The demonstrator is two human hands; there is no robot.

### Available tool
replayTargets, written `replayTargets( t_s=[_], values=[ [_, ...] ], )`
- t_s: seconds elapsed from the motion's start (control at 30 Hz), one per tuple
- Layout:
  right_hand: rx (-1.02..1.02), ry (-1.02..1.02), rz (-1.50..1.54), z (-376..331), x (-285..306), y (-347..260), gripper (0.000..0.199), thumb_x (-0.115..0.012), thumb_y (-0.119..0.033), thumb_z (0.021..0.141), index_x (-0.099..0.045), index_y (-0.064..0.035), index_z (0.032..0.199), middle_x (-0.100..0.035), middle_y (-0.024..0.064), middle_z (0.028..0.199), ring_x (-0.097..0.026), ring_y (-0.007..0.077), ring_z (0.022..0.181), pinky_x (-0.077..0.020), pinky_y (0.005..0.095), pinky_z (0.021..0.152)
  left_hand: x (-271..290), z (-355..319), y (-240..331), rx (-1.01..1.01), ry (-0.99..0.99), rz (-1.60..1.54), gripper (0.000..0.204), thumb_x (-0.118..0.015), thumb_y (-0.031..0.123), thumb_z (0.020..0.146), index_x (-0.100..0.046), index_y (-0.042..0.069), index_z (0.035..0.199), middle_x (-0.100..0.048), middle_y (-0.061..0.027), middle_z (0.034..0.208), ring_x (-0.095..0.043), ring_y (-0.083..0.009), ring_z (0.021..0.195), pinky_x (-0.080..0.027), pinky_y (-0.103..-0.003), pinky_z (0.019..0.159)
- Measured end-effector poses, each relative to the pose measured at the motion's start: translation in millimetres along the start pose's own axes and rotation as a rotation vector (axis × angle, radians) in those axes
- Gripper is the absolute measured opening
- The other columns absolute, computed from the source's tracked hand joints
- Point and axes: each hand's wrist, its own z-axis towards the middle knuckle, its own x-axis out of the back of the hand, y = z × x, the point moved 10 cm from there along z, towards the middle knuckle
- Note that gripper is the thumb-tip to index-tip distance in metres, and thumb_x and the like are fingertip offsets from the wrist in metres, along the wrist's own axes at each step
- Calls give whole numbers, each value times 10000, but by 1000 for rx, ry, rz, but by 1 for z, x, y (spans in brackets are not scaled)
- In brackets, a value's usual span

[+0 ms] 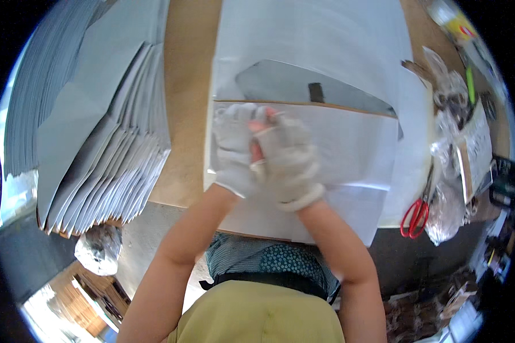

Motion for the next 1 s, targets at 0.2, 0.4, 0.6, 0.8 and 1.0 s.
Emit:
replayTargets(
  t_s=[0.2, 0.4, 0.6, 0.8, 1.0],
  values=[
    [-88, 40, -141, -34, 61, 112, 456, -709, -159, 845, -658, -55, 1286, -626, 155, 1368, -556, 371, 1321, -457, 486, 1097, 35, -24, -21, -168, 364, 114, 253, -757, 250, 842, -668, 122, 1041, -649, -80, 1028, -625, -320, 994, -497, -464, 878],
    [-95, 118, -296, -50, 99, 139, 368, -695, -187, 843, -696, -69, 1191, -637, 115, 1356, -562, 353, 1323, -452, 464, 1092, 34, -30, -17, -254, 420, 95, 330, -743, 179, 831, -689, 97, 1146, -658, -104, 1097, -627, -342, 1061, -495, -484, 956],
    [-148, 303, -160, -52, 116, 148, 283, -706, -164, 827, -698, -104, 1103, -666, 100, 1261, -596, 358, 1245, -470, 471, 1041, 51, -2, 50, -403, 413, -47, 522, -649, 92, 852, -622, 71, 1373, -667, -124, 1109, -611, -343, 1087, -458, -498, 1036],
    [27, 346, -98, -25, 203, 72, 181, -777, -124, 776, -726, -138, 949, -703, 69, 1185, -618, 346, 1202, -487, 458, 1004, 82, -27, 90, -440, 266, -14, 548, -622, 149, 920, -539, 78, 1456, -669, -117, 1168, -598, -337, 1139, -358, -508, 1166],
    [28, 257, 41, 1, 205, 46, 138, -790, -134, 786, -747, -131, 917, -731, 46, 1149, -652, 294, 1161, -500, 440, 993, 74, 1, 69, -344, 150, -140, 548, -677, 116, 881, -601, 96, 1423, -672, -113, 1065, -619, -319, 1069, -430, -504, 991]
  ],
)
